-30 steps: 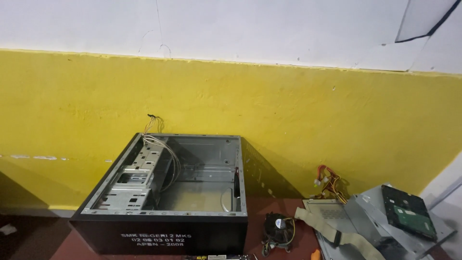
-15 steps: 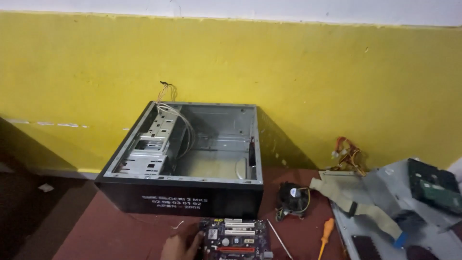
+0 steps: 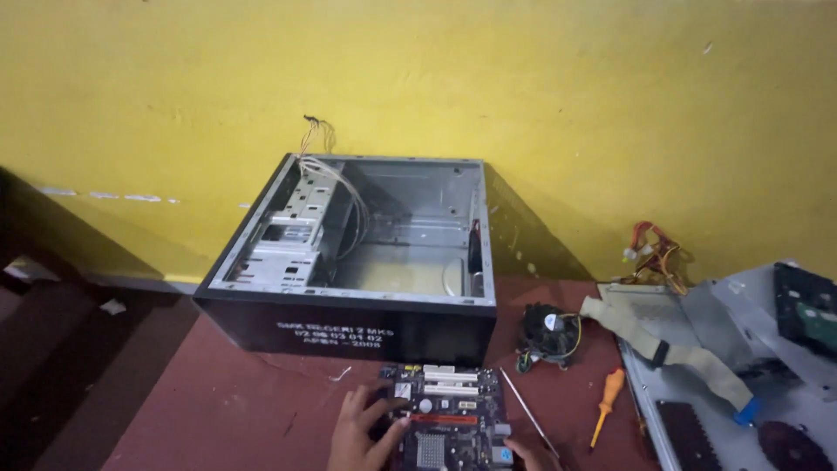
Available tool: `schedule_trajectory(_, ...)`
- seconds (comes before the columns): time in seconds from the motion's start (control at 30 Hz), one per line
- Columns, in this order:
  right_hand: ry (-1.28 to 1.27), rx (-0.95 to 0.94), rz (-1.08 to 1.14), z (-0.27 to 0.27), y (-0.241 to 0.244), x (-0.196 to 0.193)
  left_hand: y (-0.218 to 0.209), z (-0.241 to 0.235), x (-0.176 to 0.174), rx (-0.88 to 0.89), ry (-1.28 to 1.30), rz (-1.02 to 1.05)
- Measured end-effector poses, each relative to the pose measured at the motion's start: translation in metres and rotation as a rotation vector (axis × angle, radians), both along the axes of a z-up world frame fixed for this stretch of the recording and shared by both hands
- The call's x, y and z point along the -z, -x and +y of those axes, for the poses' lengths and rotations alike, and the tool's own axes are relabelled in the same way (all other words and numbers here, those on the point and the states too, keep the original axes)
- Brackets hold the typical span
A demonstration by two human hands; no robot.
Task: The person places a motherboard into an open computer case and secures it using a screwdriver. They then place a cooling fan inside the case.
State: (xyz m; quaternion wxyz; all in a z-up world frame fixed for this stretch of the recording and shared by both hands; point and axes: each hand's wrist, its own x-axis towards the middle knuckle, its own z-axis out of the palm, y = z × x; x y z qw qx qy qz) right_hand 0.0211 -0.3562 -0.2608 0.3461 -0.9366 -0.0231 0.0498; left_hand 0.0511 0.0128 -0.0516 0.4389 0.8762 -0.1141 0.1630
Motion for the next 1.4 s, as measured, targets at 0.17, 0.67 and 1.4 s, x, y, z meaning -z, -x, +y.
schedule_trajectory(0.17, -0.312, -0.07, 0.066, 0.031, -0.002, -0.094, 0.012, -0.002, -0.015, 0.063, -0.066, -0.006)
schedule_trajectory(0.67, -0.07, -0.126, -0.189, 0.089, -0.005, -0.199, 0.075, 0.009, 0.003, -0.29, -0.111, -0.111)
schedule_trajectory(1.4, -0.102, -0.102, -0.388, 0.093, 0.006, -0.271, 0.108, -0.055, -0.083, -0.267, -0.258, -0.062)
